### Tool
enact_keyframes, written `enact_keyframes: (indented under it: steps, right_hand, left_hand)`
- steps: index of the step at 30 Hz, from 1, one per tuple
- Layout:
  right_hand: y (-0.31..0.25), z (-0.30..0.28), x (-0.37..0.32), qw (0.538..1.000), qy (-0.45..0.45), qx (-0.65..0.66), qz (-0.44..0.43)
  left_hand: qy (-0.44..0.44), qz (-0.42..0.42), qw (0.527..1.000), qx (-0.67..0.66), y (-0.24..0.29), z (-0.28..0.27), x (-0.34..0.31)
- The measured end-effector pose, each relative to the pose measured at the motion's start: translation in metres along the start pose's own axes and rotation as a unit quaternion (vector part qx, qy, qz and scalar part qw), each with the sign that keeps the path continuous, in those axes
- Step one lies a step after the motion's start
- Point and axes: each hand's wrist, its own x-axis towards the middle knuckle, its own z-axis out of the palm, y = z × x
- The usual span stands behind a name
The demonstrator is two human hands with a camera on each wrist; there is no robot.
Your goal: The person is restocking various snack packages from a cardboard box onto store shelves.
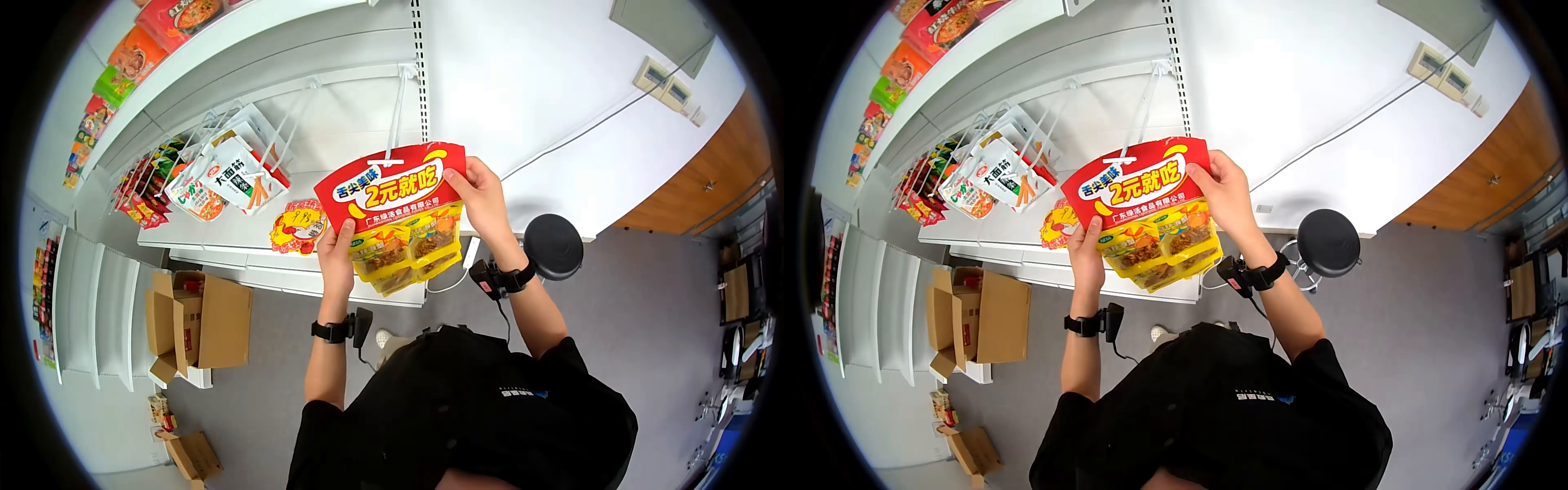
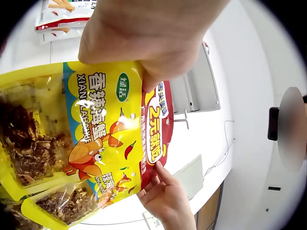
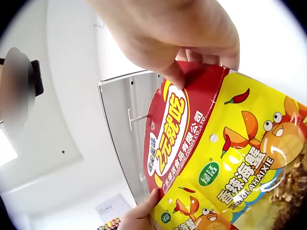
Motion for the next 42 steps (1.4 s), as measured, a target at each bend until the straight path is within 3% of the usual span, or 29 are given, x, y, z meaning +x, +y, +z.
enact_keyframes:
  steps: [4,11,17,38,42]
  right_hand:
    - [0.000,0.001,-0.004,1.000,0.017,0.006,-0.019]
    - [-0.004,0.003,-0.007,0.999,0.026,-0.006,-0.028]
    - [-0.001,0.004,-0.009,0.999,0.043,0.003,-0.017]
    - [-0.020,0.008,-0.010,0.998,0.053,-0.002,-0.029]
    - [0.005,0.000,0.004,0.998,0.060,0.002,-0.034]
  left_hand:
    - [0.029,0.051,0.998,0.027,0.006,0.009,0.000]
    - [0.018,0.049,0.998,0.021,0.011,0.008,0.001]
    - [0.004,0.010,1.000,0.008,0.018,0.009,-0.004]
    - [0.024,-0.005,0.999,-0.035,0.030,0.018,-0.007]
    - [0.008,-0.021,0.999,-0.029,0.014,0.021,0.005]
